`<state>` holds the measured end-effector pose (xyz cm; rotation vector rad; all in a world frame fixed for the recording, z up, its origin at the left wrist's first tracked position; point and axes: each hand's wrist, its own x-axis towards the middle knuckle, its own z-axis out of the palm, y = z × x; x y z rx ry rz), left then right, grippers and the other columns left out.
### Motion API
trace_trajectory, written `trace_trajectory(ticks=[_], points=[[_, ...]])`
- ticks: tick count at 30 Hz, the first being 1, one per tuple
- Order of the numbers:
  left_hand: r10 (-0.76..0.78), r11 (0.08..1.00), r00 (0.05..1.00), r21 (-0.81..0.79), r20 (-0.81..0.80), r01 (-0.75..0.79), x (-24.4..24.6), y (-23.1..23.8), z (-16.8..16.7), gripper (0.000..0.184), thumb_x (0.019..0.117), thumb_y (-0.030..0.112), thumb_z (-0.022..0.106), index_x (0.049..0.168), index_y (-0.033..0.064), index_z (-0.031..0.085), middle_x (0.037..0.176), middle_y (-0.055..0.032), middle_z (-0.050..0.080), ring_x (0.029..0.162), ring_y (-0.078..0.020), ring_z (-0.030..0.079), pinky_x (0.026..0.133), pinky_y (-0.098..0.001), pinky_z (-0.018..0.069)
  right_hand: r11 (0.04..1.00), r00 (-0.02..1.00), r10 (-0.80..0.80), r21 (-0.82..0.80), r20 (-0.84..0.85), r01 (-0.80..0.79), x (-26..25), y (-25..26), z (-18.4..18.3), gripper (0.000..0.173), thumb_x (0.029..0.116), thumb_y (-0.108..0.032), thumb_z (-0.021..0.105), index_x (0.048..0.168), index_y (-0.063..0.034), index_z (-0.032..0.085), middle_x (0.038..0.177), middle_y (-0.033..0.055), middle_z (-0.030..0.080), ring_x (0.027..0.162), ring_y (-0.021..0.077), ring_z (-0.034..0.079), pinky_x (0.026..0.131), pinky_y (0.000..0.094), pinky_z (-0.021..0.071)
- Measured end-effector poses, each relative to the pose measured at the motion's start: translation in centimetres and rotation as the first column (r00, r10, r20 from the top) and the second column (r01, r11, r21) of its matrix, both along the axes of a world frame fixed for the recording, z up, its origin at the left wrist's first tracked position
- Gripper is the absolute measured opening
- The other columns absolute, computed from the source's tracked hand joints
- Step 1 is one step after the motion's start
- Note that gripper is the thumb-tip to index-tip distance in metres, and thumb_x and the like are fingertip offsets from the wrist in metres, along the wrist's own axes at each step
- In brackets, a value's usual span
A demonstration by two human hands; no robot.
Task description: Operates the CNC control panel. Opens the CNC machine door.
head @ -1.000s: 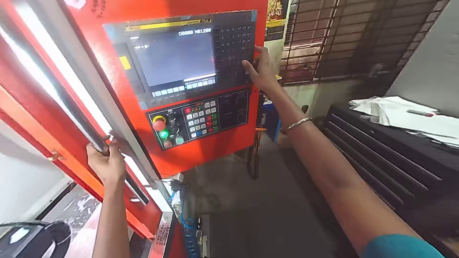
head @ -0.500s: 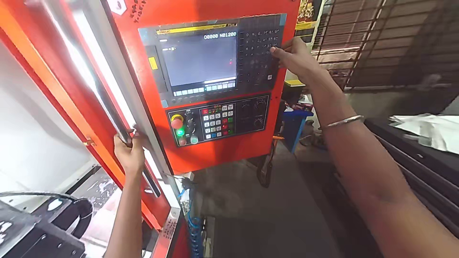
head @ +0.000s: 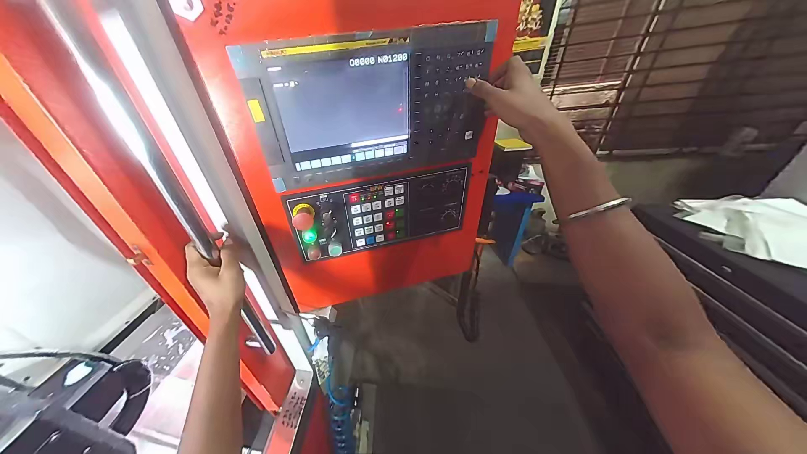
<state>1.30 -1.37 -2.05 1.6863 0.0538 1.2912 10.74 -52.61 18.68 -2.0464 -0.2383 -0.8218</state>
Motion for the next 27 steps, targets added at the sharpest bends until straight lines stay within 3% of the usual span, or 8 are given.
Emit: trace_trajectory(ticks=[8,27], points=[[-0.026,1.000,1.000,0.002,0.008,0.026,0.1,0.2,-0.3,0.032,0.0961,0.021,0.059,0.121,0.0012,0.057,0.073,0.0043,0.049,0.053,-0.0020,0.048,0.049,-0.0217,0.0459,1.000,1.000,0.005,0.000,-0.002,-0.005,-0.3,0.1,0.0,0.066,0.0957,-0.050,0.067,0.137,-0.0038,0.045,0.116,0.0171,0.063,0.095,0.0261,0.068,0.084,0.0479,0.0570],[-0.024,1.000,1.000,0.011,0.007,0.024,-0.2,0.1,-0.2,0.031,0.0958,0.020,0.059,0.119,-0.0002,0.057,0.073,0.0053,0.047,0.053,-0.0001,0.046,0.049,-0.0193,0.0439,0.999,0.999,-0.032,-0.015,-0.026,0.032,-0.9,0.5,-0.3,0.068,0.0964,-0.048,0.067,0.140,-0.0023,0.044,0.116,0.0189,0.064,0.098,0.0289,0.068,0.087,0.0506,0.0569]])
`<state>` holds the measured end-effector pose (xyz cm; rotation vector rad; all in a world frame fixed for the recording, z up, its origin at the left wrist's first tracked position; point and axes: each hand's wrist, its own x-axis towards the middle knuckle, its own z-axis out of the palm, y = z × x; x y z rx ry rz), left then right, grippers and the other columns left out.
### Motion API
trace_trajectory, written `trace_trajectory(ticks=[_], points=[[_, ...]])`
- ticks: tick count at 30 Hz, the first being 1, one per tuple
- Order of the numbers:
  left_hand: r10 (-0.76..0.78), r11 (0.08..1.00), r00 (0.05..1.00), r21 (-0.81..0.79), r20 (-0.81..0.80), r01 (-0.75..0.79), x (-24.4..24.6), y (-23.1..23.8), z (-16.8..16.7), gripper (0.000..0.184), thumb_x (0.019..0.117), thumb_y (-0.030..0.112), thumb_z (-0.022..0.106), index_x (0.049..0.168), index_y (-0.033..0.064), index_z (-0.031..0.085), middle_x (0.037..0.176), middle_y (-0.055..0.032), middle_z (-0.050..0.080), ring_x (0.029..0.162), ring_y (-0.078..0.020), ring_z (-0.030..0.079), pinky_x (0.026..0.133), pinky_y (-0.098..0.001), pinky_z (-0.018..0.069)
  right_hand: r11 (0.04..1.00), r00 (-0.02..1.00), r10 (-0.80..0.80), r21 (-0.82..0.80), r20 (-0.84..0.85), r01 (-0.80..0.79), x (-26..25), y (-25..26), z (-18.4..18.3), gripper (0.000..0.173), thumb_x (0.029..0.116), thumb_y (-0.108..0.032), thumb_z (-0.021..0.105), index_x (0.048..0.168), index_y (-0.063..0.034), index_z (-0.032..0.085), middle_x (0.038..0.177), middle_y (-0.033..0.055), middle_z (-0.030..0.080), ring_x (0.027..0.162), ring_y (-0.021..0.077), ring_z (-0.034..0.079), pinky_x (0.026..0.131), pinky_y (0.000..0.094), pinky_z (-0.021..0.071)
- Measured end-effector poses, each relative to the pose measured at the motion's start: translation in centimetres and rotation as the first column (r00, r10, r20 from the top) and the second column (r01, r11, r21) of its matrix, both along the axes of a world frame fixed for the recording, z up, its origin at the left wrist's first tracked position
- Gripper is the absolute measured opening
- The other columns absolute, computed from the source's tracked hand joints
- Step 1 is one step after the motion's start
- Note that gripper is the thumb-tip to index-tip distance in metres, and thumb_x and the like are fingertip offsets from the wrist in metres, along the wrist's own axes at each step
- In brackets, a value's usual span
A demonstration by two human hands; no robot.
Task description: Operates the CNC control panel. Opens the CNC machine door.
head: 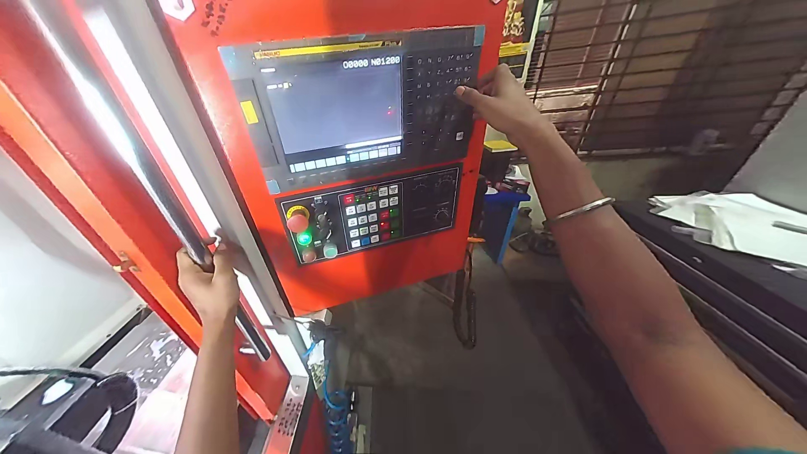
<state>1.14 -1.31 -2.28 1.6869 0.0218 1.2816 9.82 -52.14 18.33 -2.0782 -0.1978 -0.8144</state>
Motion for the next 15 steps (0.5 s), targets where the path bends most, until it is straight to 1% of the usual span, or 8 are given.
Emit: trace_trajectory(ticks=[3,8,11,15], points=[[-0.006,1.000,1.000,-0.010,-0.003,0.006,-0.01,0.13,-0.03,0.031,0.0966,0.021,0.060,0.119,0.0004,0.056,0.073,0.0051,0.047,0.053,-0.0005,0.047,0.049,-0.0193,0.0447,1.000,1.000,0.011,0.008,0.003,-0.011,0.14,-0.09,-0.22,0.067,0.0961,-0.047,0.068,0.140,-0.0029,0.045,0.114,0.0185,0.065,0.098,0.0287,0.068,0.087,0.0509,0.0568],[-0.002,1.000,1.000,-0.002,-0.008,0.002,-0.02,0.01,0.07,0.032,0.0963,0.018,0.060,0.122,-0.0010,0.056,0.072,0.0064,0.047,0.052,0.0013,0.046,0.049,-0.0185,0.0441,0.999,0.999,0.044,0.016,0.029,-0.044,-0.11,-0.34,-0.75,0.063,0.0968,-0.044,0.068,0.140,-0.0034,0.045,0.110,0.0161,0.066,0.092,0.0248,0.068,0.085,0.0470,0.0564],[0.000,1.000,1.000,-0.005,-0.018,0.000,0.02,0.22,-0.10,0.033,0.0963,0.018,0.060,0.123,-0.0013,0.056,0.073,0.0050,0.048,0.053,-0.0002,0.047,0.049,-0.0196,0.0445,0.997,0.997,0.071,0.032,0.034,-0.072,-0.16,-0.29,-1.01,0.061,0.0973,-0.042,0.068,0.139,-0.0034,0.045,0.108,0.0152,0.067,0.090,0.0228,0.068,0.084,0.0446,0.0572],[-0.003,1.000,1.000,-0.011,-0.024,0.003,-0.07,0.06,0.06,0.032,0.0968,0.018,0.060,0.122,-0.0007,0.056,0.074,0.0049,0.047,0.053,-0.0001,0.047,0.049,-0.0194,0.0449,0.997,0.997,0.065,0.028,0.034,-0.066,-0.13,-0.37,-1.03,0.061,0.0966,-0.042,0.068,0.138,-0.0039,0.046,0.105,0.0137,0.066,0.089,0.0228,0.067,0.084,0.0450,0.0564]])
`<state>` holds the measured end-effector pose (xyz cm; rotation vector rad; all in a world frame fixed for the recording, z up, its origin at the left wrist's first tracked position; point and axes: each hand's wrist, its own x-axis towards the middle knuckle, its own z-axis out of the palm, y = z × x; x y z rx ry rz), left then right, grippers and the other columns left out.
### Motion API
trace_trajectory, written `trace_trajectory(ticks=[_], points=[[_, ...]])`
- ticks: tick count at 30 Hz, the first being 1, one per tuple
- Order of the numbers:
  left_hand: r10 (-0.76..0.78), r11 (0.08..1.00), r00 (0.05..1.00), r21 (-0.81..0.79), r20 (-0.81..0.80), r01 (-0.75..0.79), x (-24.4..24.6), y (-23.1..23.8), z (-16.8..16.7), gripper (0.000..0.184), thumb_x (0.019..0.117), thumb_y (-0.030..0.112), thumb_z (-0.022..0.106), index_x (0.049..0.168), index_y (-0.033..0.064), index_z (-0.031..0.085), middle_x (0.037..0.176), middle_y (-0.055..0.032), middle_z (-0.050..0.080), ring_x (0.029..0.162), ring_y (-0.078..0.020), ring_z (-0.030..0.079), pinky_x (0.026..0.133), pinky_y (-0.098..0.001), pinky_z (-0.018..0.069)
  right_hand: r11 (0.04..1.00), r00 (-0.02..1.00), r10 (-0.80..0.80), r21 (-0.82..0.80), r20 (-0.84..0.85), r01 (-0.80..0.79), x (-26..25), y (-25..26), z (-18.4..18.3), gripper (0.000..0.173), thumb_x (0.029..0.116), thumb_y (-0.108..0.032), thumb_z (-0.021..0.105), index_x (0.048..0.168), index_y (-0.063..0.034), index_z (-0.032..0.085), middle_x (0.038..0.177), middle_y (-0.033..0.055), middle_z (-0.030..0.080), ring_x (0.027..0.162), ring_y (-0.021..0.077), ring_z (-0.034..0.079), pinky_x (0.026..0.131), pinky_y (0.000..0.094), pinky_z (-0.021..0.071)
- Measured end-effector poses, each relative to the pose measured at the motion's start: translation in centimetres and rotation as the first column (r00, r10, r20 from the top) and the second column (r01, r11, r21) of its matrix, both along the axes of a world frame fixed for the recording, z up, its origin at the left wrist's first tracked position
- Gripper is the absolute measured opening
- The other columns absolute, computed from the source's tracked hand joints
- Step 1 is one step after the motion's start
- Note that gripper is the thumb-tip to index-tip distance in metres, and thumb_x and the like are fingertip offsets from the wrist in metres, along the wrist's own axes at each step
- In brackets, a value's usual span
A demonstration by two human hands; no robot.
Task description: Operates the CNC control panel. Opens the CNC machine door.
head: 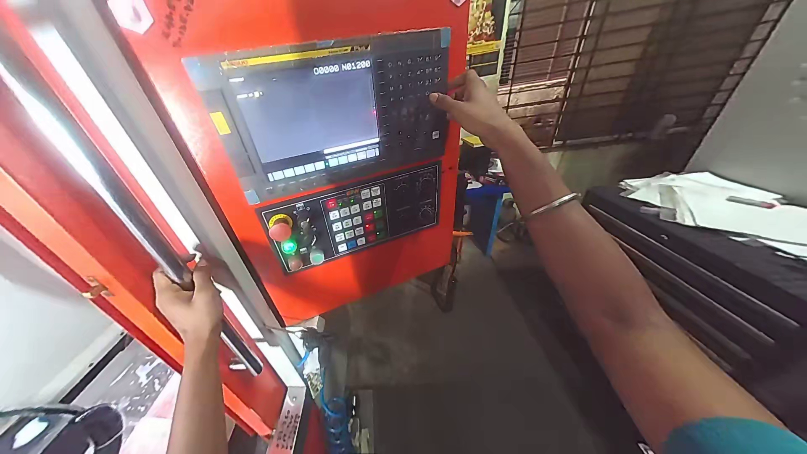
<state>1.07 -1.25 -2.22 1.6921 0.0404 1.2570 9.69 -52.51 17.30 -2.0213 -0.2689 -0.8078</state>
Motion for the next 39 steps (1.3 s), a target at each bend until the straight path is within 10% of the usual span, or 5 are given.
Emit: trace_trajectory(ticks=[18,32,39], points=[[0.000,1.000,1.000,0.022,0.024,0.000,-0.1,0.0,-0.2,0.031,0.0966,0.018,0.060,0.121,-0.0007,0.057,0.072,0.0061,0.045,0.053,0.0013,0.044,0.050,-0.0177,0.0417,0.997,0.997,-0.010,-0.072,0.083,0.016,0.7,0.1,-2.1,0.088,0.0799,-0.041,0.087,0.143,-0.0070,0.037,0.113,0.0178,0.062,0.095,0.0290,0.065,0.084,0.0510,0.0556],[-0.017,1.000,1.000,0.019,0.020,0.017,0.0,0.1,-0.4,0.032,0.0968,0.017,0.059,0.123,-0.0009,0.055,0.077,0.0038,0.050,0.054,0.0002,0.048,0.050,-0.0190,0.0449,0.996,0.998,0.034,-0.079,0.059,-0.029,0.5,-0.2,-1.8,0.080,0.0860,-0.034,0.083,0.144,-0.0052,0.036,0.108,0.0172,0.063,0.091,0.0280,0.067,0.084,0.0489,0.0572],[-0.013,1.000,1.000,0.014,0.021,0.013,0.1,0.1,-0.4,0.032,0.0960,0.017,0.059,0.122,-0.0004,0.055,0.075,0.0044,0.050,0.053,0.0003,0.047,0.048,-0.0193,0.0443,0.979,0.979,-0.205,-0.022,-0.024,0.204,0.7,1.5,1.4,0.101,0.0704,-0.069,0.082,0.138,-0.0038,0.044,0.118,0.0168,0.065,0.106,0.0322,0.066,0.090,0.0585,0.0531]])
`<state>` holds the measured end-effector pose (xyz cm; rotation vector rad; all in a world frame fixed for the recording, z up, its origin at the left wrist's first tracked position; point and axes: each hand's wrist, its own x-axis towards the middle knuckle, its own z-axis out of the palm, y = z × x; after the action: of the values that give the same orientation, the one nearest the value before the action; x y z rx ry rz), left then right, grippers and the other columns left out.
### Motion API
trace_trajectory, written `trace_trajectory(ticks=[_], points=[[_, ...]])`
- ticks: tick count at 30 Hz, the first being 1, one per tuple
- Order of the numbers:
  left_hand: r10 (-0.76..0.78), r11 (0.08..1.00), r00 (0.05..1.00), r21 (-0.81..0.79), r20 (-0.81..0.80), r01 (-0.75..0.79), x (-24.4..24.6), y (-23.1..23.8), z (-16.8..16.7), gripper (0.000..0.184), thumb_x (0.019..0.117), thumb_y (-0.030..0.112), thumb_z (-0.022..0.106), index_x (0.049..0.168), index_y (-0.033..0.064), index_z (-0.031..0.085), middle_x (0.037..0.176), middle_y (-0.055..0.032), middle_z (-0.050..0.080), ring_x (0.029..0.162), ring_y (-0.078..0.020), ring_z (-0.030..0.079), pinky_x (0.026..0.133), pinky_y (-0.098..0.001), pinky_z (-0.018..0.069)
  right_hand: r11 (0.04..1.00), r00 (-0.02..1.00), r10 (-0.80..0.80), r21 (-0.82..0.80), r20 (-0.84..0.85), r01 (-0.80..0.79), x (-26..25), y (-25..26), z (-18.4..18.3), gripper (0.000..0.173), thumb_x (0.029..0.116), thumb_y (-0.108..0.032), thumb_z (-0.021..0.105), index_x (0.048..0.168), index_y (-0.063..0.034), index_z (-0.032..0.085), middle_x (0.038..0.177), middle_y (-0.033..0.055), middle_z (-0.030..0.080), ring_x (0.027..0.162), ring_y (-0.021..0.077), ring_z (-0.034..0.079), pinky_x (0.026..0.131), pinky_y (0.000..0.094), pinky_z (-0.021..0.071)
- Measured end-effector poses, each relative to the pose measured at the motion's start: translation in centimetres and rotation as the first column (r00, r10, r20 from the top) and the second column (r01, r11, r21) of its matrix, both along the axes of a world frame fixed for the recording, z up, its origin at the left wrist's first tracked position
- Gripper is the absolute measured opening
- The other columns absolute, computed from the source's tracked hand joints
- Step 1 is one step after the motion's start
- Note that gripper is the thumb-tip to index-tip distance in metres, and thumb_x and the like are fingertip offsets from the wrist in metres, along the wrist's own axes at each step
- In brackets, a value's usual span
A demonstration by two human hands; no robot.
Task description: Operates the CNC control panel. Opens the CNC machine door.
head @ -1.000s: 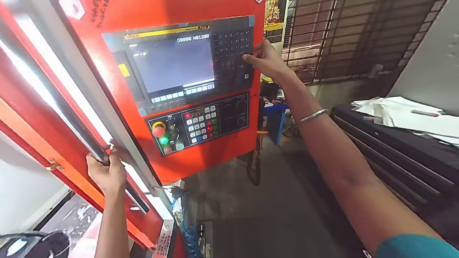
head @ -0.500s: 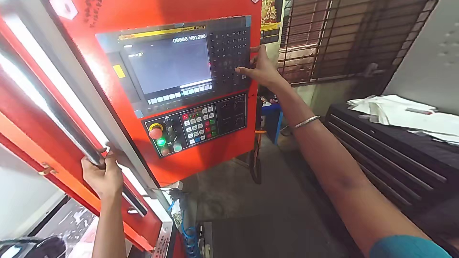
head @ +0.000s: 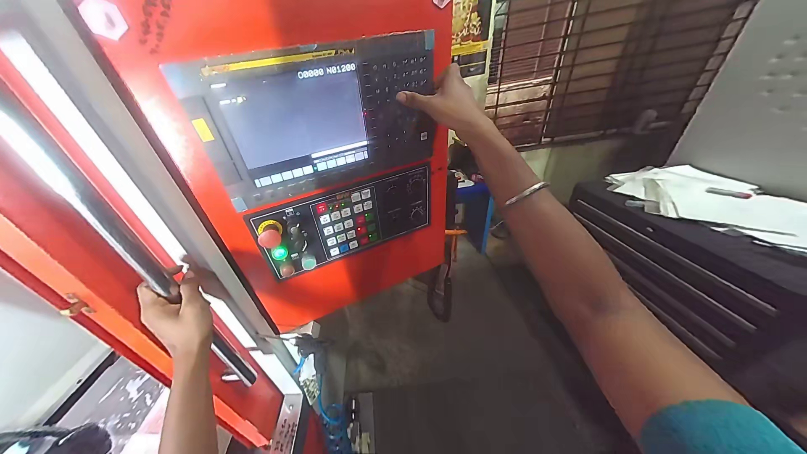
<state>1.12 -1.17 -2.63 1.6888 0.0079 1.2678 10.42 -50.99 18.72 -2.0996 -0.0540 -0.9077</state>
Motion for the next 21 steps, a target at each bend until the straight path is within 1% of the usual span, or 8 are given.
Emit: trace_trajectory(ticks=[2,4,8,10,12,15,18,21], points=[[0.004,1.000,1.000,0.004,-0.008,-0.004,0.0,0.1,0.0,0.032,0.0968,0.017,0.059,0.123,-0.0003,0.055,0.076,0.0040,0.051,0.054,-0.0001,0.047,0.049,-0.0196,0.0442,0.996,0.996,-0.087,-0.016,-0.004,0.087,0.2,0.7,0.2,0.112,0.0654,-0.076,0.081,0.142,-0.0036,0.041,0.125,0.0190,0.062,0.112,0.0353,0.064,0.091,0.0612,0.0520],[0.016,1.000,1.000,0.002,-0.010,-0.016,0.0,0.0,0.1,0.031,0.0964,0.017,0.059,0.122,-0.0001,0.056,0.075,0.0043,0.049,0.053,0.0001,0.046,0.048,-0.0190,0.0433,0.990,0.990,-0.139,-0.028,-0.001,0.139,0.1,1.1,0.2,0.117,0.0650,-0.077,0.080,0.145,-0.0032,0.039,0.129,0.0203,0.060,0.114,0.0369,0.063,0.091,0.0625,0.0506],[0.019,1.000,1.000,0.011,-0.011,-0.019,0.2,0.1,-0.1,0.033,0.0962,0.017,0.059,0.123,-0.0018,0.055,0.080,0.0038,0.052,0.057,0.0006,0.048,0.052,-0.0193,0.0450,0.994,0.994,-0.105,-0.043,0.008,0.105,0.3,0.4,0.0,0.110,0.0668,-0.075,0.080,0.142,-0.0052,0.042,0.123,0.0166,0.064,0.111,0.0338,0.065,0.091,0.0602,0.0513],[0.021,1.000,1.000,0.010,-0.019,-0.020,0.1,0.1,-0.1,0.034,0.0964,0.016,0.058,0.124,-0.0026,0.054,0.084,0.0025,0.054,0.059,0.0012,0.050,0.053,-0.0190,0.0460,0.998,0.998,0.052,-0.020,0.040,-0.052,0.8,-1.0,-0.6,0.090,0.0745,-0.057,0.086,0.134,-0.0031,0.047,0.114,0.0157,0.066,0.100,0.0296,0.067,0.086,0.0544,0.0557],[0.027,1.000,0.999,-0.002,-0.020,-0.027,0.1,0.0,0.1,0.034,0.0959,0.017,0.059,0.124,-0.0019,0.054,0.082,0.0032,0.053,0.057,0.0019,0.049,0.051,-0.0179,0.0455,0.976,0.974,0.218,-0.023,0.065,-0.217,0.7,-2.1,-1.1,0.076,0.0817,-0.036,0.087,0.133,0.0001,0.045,0.111,0.0161,0.063,0.091,0.0252,0.067,0.081,0.0457,0.0592],[0.007,1.000,1.000,-0.010,-0.001,-0.007,0.1,0.0,0.0,0.033,0.0961,0.016,0.060,0.122,-0.0028,0.054,0.080,0.0034,0.051,0.057,0.0016,0.048,0.051,-0.0179,0.0452,0.965,0.959,0.261,-0.071,0.110,-0.254,0.2,-2.2,-2.0,0.072,0.0809,-0.020,0.088,0.133,-0.0004,0.043,0.109,0.0146,0.063,0.090,0.0215,0.068,0.083,0.0411,0.0593],[0.001,1.000,1.000,-0.010,-0.016,-0.001,0.2,0.0,0.0,0.033,0.0976,0.018,0.060,0.123,-0.0023,0.055,0.079,0.0032,0.051,0.057,0.0002,0.049,0.052,-0.0197,0.0464,0.977,0.967,0.178,-0.151,0.182,-0.152,0.5,-2.2,-3.0,0.071,0.0829,-0.026,0.087,0.135,-0.0013,0.046,0.101,0.0142,0.065,0.087,0.0260,0.067,0.083,0.0483,0.0572],[0.010,1.000,1.000,-0.013,-0.029,-0.010,-0.3,-0.1,0.1,0.034,0.0973,0.017,0.060,0.124,-0.0034,0.055,0.080,0.0010,0.052,0.058,-0.0021,0.050,0.054,-0.0217,0.0474,0.970,0.967,0.146,-0.224,0.211,-0.097,0.6,-1.8,-4.2,0.069,0.0903,-0.034,0.079,0.141,-0.0028,0.043,0.100,0.0152,0.066,0.088,0.0300,0.068,0.084,0.0538,0.0568]])
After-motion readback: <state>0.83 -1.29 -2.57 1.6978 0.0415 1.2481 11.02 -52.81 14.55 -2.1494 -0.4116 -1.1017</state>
